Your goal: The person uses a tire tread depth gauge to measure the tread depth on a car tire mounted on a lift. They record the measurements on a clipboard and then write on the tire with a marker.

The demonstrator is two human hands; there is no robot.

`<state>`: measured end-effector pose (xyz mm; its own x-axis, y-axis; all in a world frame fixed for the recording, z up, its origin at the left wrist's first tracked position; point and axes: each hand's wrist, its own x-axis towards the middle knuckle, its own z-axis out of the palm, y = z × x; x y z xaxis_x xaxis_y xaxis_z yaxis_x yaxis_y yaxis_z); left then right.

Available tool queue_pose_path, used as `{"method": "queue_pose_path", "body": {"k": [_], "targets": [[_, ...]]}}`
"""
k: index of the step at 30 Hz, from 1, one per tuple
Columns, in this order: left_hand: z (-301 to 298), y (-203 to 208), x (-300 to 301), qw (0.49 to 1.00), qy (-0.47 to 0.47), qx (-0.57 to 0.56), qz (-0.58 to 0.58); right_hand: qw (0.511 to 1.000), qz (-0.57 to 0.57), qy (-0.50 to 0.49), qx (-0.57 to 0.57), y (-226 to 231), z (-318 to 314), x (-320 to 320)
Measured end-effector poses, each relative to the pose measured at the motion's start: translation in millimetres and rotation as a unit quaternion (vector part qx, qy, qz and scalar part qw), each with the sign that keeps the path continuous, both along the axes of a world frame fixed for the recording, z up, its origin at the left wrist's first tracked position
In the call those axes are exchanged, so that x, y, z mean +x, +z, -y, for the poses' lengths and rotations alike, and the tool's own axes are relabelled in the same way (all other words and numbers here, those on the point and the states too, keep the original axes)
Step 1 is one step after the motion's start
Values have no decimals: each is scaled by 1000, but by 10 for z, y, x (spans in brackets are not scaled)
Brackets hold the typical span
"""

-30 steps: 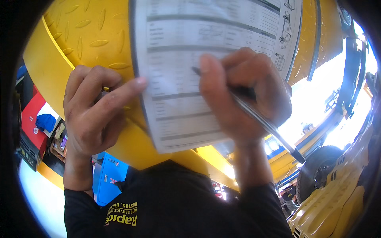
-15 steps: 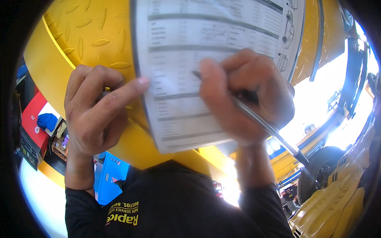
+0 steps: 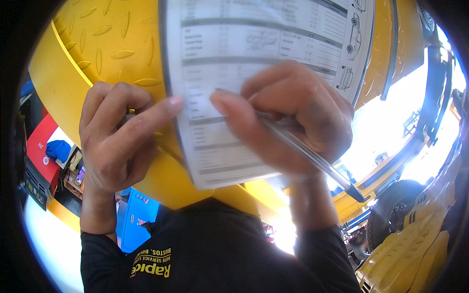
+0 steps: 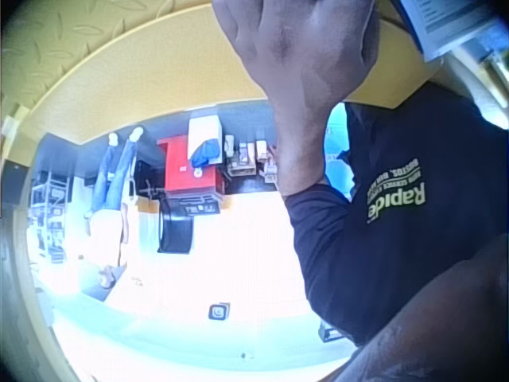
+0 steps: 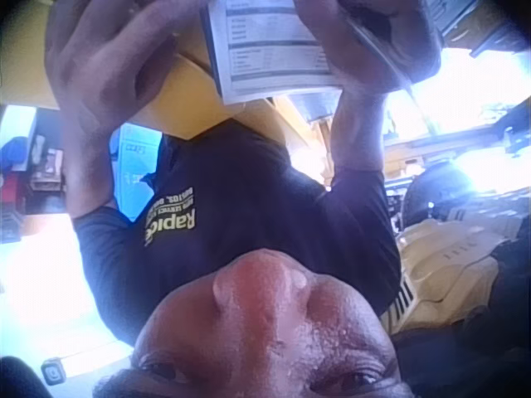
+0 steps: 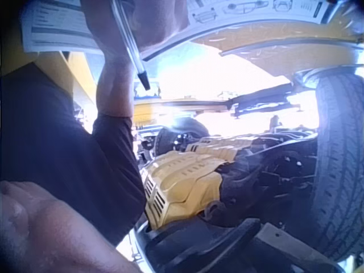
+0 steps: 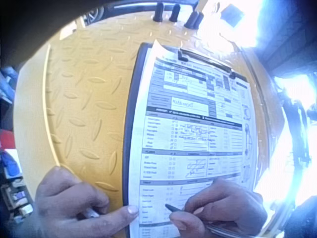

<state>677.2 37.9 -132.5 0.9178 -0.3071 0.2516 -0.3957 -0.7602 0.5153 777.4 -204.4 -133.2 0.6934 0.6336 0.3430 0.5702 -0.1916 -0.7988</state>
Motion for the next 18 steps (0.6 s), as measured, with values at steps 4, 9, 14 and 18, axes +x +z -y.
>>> {"method": "queue_pose_path", "body": {"k": [4, 9, 14, 18], "targets": [[1, 6, 5, 1000, -4, 1, -3, 997, 59, -10, -53, 48, 27, -10], [-16, 25, 11, 1000, -6, 6, -12, 995, -19, -93, -10, 44, 31, -49], [-26, 39, 7, 1000, -6, 12, -21, 996, -16, -83, -24, 44, 30, -52], [-26, 22, 4, 1000, -9, 14, -10, 997, 0, -77, -29, 48, 20, -40]]}}
